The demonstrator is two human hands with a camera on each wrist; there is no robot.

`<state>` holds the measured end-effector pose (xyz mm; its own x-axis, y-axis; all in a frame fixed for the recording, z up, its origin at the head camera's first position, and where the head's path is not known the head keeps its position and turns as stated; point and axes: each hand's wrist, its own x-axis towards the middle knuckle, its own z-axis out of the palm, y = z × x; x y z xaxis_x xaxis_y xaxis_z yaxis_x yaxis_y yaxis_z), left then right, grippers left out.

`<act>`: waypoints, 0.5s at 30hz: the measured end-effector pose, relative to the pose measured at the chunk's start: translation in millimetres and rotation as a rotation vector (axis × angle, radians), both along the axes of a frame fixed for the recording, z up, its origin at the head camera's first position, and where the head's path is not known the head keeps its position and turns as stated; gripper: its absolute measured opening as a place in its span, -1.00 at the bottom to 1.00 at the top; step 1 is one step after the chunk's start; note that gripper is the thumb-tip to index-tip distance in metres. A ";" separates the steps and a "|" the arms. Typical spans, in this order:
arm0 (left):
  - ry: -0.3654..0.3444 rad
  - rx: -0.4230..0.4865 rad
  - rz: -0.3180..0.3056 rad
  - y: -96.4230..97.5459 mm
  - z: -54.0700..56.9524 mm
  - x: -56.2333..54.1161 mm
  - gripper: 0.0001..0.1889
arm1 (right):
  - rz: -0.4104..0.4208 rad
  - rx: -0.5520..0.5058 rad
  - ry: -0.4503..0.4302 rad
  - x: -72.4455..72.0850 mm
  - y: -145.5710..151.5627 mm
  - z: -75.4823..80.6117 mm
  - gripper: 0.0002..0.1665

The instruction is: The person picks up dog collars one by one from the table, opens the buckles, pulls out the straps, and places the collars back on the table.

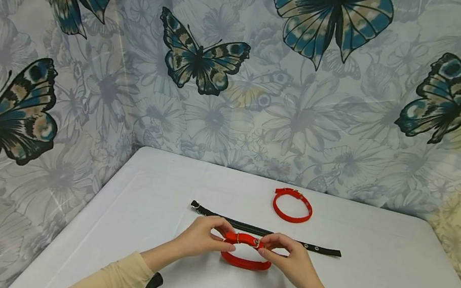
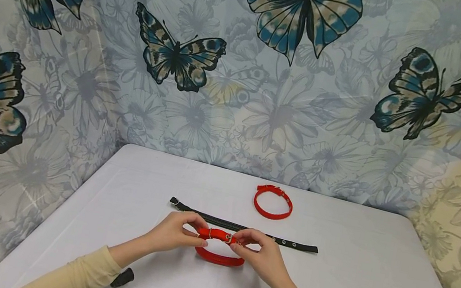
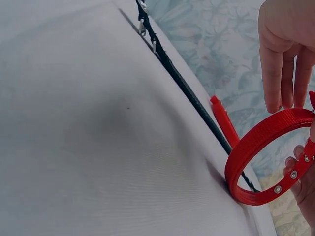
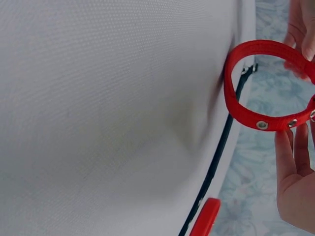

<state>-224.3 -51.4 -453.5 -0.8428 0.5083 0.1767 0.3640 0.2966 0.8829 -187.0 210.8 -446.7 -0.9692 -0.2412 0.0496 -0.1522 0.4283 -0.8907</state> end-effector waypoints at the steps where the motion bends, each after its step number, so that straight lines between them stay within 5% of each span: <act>1: 0.006 -0.001 -0.004 1.1 0.5 -0.4 -0.72 | 0.000 -0.001 -0.001 0.0 0.3 -0.3 -0.71; 15: 0.086 -0.023 -0.028 8.9 5.1 -2.8 -0.77 | -0.006 0.008 0.002 0.9 1.4 0.4 -0.71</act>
